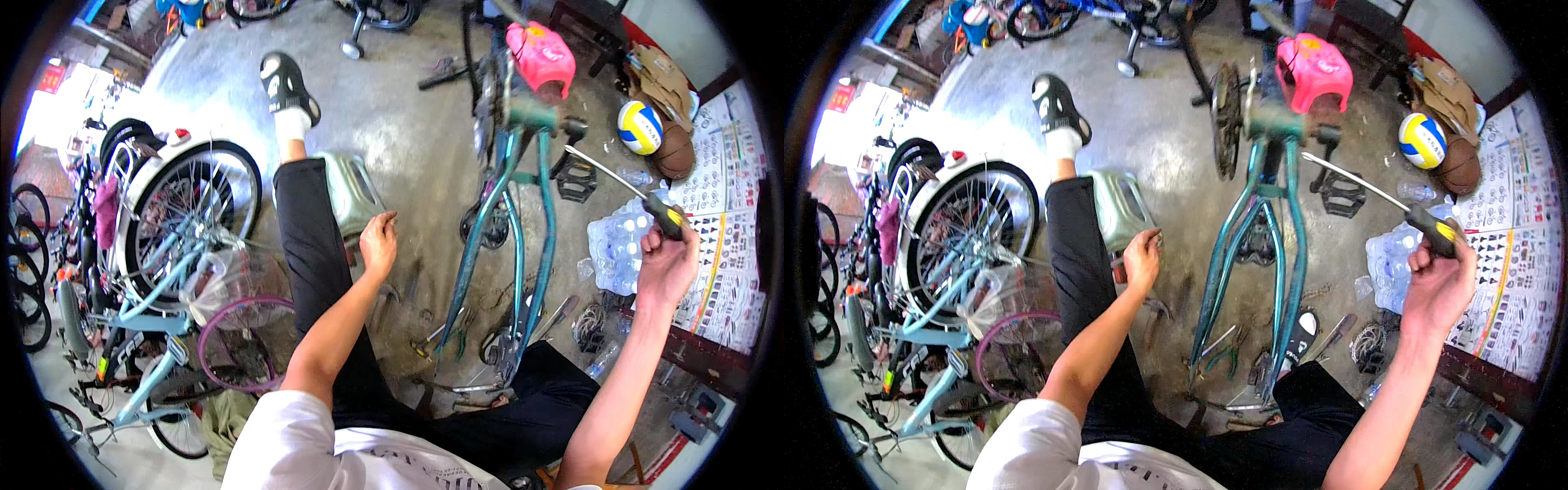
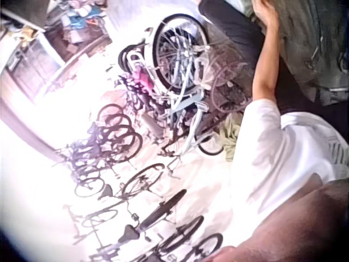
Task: The person removes a pedal from a bicycle frame by hand and then uses a screwdriver to tighten screws on the front chainring.
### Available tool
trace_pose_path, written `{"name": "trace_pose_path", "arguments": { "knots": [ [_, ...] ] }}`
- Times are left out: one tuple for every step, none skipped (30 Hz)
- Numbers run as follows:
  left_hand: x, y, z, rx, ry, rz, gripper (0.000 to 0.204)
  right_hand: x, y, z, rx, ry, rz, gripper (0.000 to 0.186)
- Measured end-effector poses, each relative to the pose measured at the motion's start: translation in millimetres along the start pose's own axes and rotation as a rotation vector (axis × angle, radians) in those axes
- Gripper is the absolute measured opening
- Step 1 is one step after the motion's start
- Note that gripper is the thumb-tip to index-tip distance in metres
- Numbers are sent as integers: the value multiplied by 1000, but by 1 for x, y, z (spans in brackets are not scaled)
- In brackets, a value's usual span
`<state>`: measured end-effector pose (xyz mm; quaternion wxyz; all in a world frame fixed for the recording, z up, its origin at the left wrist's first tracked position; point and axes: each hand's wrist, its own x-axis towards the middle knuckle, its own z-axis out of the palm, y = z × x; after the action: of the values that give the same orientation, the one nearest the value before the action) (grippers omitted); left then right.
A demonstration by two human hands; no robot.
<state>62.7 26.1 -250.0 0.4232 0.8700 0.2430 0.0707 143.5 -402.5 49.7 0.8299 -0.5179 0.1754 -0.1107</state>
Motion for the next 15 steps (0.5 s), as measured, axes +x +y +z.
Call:
{"name": "trace_pose_path", "arguments": {
  "knots": [
    [-4,53,-26,-111,7,97,28,1,-1,-3,15,15,-2,37],
    [-4,98,-51,-43,78,325,32,3,-2,-2,17,28,-5,35],
    [-5,134,-74,30,148,545,36,3,-3,2,37,41,-6,32],
    [0,161,-87,39,207,721,42,1,-6,6,63,42,-17,31],
    [11,187,-97,45,266,900,48,-1,-10,8,89,44,-31,31],
    [20,214,-106,82,306,995,54,-3,-11,8,114,60,-50,29],
    [30,236,-113,123,348,1087,60,-3,-11,8,122,56,-69,29],
    [43,252,-120,212,371,1165,65,-4,-12,9,131,51,-87,29],
    [55,268,-121,286,385,1241,70,-5,-14,7,129,59,-111,28],
    [63,283,-122,366,378,1286,74,-6,-16,6,115,77,-126,28],
    [71,292,-123,465,393,1301,71,-7,-16,6,128,55,-140,27],
    [79,300,-121,471,388,1322,70,-7,-16,7,133,75,-142,27],
    [88,306,-119,477,384,1342,69,-7,-16,8,138,94,-144,27],
    [93,308,-116,513,352,1343,68,-8,-17,6,139,82,-159,27],
    [99,311,-110,499,348,1335,68,-8,-19,4,139,70,-173,27]
  ]
}}
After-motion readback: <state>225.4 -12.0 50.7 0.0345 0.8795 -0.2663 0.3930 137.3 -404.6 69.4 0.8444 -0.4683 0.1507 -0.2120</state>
